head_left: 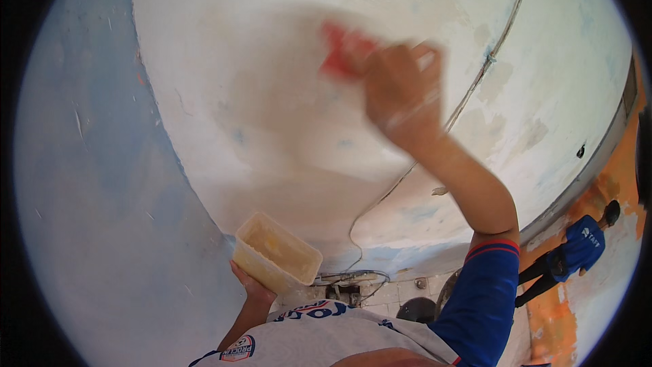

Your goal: The person mixes putty in a container using a scraper and then applies the putty to fill cracks and smooth the surface of a wall.

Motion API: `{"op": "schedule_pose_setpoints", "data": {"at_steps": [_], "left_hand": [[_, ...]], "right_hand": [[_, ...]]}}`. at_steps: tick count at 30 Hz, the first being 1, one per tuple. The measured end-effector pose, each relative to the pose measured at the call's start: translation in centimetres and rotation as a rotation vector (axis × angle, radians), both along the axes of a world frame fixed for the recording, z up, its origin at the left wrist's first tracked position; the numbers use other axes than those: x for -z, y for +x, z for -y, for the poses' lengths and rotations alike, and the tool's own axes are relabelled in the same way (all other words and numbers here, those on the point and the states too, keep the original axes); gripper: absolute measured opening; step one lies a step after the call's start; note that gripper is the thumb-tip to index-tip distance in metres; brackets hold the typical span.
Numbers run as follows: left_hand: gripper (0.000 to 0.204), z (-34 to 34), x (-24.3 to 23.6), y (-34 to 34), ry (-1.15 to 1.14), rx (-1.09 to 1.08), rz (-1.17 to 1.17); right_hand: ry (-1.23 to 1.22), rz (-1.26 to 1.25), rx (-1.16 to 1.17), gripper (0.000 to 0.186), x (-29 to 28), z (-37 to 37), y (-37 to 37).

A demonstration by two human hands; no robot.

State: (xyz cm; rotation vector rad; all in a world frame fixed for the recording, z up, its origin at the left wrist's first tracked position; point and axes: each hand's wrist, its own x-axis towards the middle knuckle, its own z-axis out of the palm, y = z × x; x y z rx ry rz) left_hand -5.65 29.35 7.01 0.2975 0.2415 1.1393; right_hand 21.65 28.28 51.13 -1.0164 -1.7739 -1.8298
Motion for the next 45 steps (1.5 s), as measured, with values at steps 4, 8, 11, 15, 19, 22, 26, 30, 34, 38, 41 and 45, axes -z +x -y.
{"op": "schedule_pose_setpoints", "data": {"at_steps": [4,8,11,15,19,22,26,30,34,38,41,45], "left_hand": [[0.097,0.8,0.5,-0.2,-0.042,0.063,0.0],[0.098,1.2,1.0,-1.0,-0.047,0.115,0.047],[0.098,1.8,-0.2,-1.7,-0.021,0.12,0.02],[0.1,2.1,-0.4,-2.9,0.02,0.085,0.007],[0.102,1.6,-1.9,-4.3,0.033,0.085,0.104],[0.103,0.9,-2.1,-5.0,0.055,0.0,0.093],[0.102,-1.4,-2.4,-4.7,0.128,-0.013,0.117],[0.106,-2.7,-2.7,-6.6,-0.006,-0.058,0.114],[0.108,-4.0,-2.1,-7.5,0.134,-0.098,0.247],[0.099,-4.3,-2.2,-8.0,-0.004,-0.271,0.02],[0.098,-4.9,-1.5,-8.4,0.006,-0.277,-0.043],[0.098,-4.7,-2.0,-8.3,0.064,-0.278,-0.065]], "right_hand": [[0.364,-0.154,0.145,0.045,-8.2,0.4,4.8],[0.174,-0.028,0.153,0.046,-3.0,-2.1,3.8],[-0.122,0.1,0.076,0.032,1.5,-0.6,1.0],[-0.346,-0.224,-0.069,0.031,-2.7,3.8,-1.4],[-0.491,-0.749,-0.35,0.03,1.1,4.8,-4.5],[-0.89,-1.366,-0.586,0.034,6.3,4.9,-7.7],[-1.078,-1.554,-0.646,0.041,12.4,4.2,-10.9],[-1.232,-1.585,-0.621,0.042,16.3,3.7,-15.2],[-1.187,-1.554,-0.557,0.041,21.0,3.5,-19.3],[-0.977,-1.016,-0.44,0.041,24.5,3.4,-22.3],[-0.993,-1.03,-0.505,0.039,25.6,3.4,-23.3],[-0.987,-1.098,-0.541,0.04,25.8,4.1,-22.8]]}}
